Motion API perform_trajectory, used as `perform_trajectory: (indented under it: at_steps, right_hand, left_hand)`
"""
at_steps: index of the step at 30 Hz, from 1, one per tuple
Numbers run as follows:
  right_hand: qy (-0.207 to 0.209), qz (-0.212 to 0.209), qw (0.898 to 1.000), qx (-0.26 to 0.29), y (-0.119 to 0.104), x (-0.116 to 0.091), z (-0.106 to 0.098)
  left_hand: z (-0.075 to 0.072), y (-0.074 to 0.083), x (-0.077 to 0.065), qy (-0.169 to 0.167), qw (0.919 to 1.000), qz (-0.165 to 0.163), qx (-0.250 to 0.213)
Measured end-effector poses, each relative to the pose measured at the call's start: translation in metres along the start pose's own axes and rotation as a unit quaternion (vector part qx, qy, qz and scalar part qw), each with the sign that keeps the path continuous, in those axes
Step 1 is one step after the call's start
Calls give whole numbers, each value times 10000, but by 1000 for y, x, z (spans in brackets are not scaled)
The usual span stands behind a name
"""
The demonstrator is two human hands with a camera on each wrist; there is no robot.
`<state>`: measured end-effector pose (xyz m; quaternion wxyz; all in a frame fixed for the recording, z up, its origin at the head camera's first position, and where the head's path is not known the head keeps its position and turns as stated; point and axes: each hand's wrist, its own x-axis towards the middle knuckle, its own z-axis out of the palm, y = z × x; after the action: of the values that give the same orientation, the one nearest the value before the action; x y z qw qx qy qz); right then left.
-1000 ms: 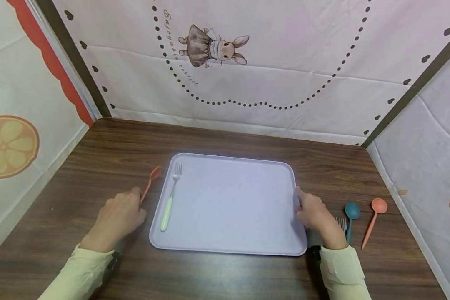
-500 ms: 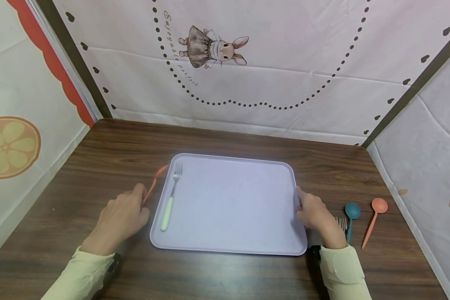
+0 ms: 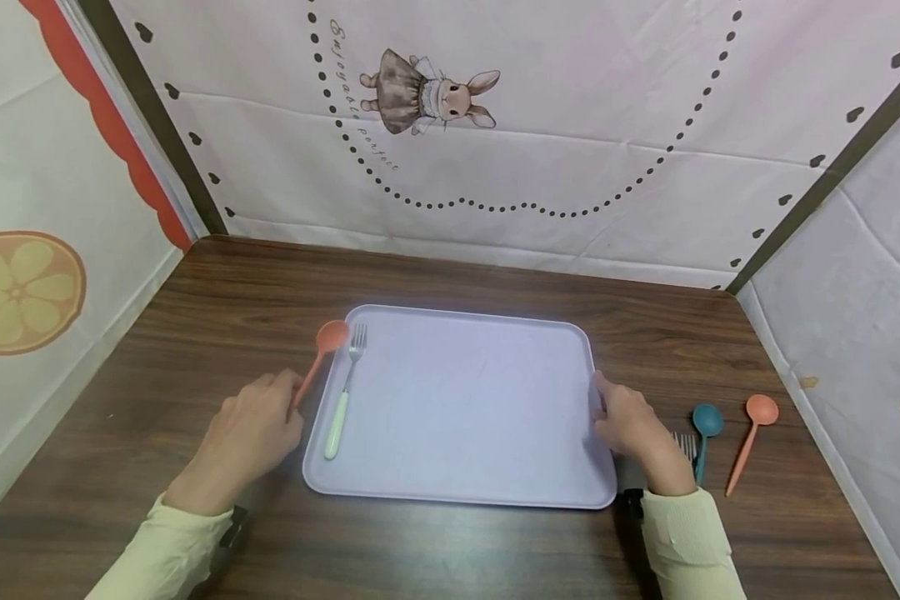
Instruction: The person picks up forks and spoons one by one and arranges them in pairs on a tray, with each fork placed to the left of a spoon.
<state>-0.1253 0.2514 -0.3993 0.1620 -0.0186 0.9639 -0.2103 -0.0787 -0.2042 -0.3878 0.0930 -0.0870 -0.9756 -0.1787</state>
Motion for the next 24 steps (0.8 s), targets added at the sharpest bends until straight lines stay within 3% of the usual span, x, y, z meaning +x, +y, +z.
perform_trajectory:
  at_steps: [8, 24]
  right_hand:
    - [24, -44, 10000, -11, -1, 0, -1]
    - [53, -31, 10000, 24, -1, -1, -1]
  left_hand:
    - [0, 6, 1, -448, 9989, -150, 70]
    - [2, 21, 4, -446, 9988, 154, 125]
